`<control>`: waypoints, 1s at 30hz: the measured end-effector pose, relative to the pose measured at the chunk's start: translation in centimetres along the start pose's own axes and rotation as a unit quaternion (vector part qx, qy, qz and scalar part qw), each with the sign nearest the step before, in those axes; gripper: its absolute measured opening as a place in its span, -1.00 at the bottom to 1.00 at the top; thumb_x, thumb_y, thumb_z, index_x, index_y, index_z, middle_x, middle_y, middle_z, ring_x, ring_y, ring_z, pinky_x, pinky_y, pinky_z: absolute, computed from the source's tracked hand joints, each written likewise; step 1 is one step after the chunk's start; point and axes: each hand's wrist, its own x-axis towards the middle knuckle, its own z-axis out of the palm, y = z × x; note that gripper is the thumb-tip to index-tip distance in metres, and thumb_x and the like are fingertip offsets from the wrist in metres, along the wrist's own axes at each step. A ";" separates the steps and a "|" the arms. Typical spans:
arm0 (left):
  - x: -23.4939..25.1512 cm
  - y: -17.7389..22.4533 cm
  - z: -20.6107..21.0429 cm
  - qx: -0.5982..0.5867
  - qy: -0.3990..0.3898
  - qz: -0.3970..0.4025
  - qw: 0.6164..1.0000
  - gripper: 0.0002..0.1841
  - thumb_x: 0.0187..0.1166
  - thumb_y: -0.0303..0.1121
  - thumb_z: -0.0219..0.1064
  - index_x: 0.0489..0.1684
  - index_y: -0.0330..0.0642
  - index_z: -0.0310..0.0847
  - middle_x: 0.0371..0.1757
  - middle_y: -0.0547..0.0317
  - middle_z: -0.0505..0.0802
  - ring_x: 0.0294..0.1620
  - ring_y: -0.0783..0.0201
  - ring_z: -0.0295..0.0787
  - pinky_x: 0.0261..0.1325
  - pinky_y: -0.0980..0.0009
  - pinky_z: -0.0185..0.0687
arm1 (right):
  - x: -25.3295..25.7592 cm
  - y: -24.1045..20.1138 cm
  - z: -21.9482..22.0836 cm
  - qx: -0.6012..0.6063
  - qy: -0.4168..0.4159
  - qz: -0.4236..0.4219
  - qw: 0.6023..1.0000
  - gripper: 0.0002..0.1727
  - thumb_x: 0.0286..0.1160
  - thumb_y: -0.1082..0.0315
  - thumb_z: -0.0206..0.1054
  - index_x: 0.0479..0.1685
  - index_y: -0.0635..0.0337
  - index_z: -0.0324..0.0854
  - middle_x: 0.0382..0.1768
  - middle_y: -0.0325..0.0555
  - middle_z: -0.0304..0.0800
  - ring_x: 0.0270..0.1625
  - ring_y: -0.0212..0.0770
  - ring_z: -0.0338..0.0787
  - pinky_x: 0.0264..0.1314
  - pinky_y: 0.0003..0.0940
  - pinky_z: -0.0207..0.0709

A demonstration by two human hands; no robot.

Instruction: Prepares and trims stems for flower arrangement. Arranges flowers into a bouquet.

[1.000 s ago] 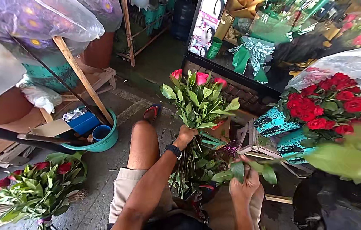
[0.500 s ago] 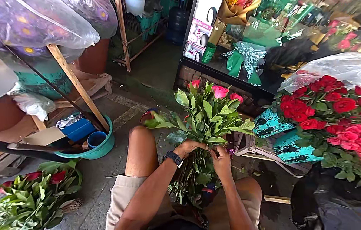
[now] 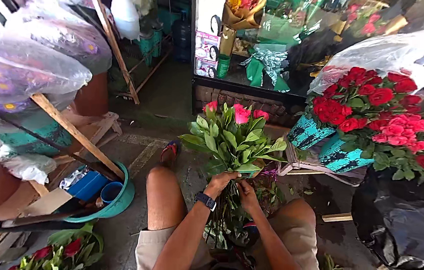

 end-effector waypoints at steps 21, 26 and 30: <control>-0.2 -2.2 -0.7 0.074 0.073 0.130 0.986 -0.49 0.51 -0.44 0.49 0.40 -0.49 0.50 0.24 -0.14 0.80 0.26 0.26 0.75 0.42 0.32 0.66 | -0.6 -5.7 -5.0 -0.025 0.058 0.089 0.994 -0.42 0.66 0.03 0.34 0.52 0.23 0.55 0.38 0.04 0.74 0.45 -0.19 0.71 0.59 -0.14 0.55; -5.4 1.7 1.0 0.242 0.092 0.028 0.966 -0.69 0.66 -0.18 0.37 0.02 -0.30 0.75 -0.09 0.12 0.88 -0.08 0.36 0.80 0.11 0.27 0.74 | -7.3 -6.6 -10.5 -0.143 0.121 -0.007 0.982 -0.66 0.67 0.21 0.35 0.28 0.17 0.71 0.17 -0.03 0.82 0.18 -0.18 0.82 0.37 -0.11 0.68; -4.6 0.0 -0.6 0.192 0.064 0.139 0.969 -0.82 0.58 -0.40 0.41 -0.06 -0.36 0.73 -0.23 0.18 0.91 -0.17 0.35 0.88 0.05 0.30 0.85 | -18.0 1.1 -17.7 -0.158 0.310 0.130 0.928 -0.64 0.73 0.14 0.26 0.30 0.15 0.70 0.16 -0.12 0.85 0.17 -0.26 0.85 0.33 -0.14 0.75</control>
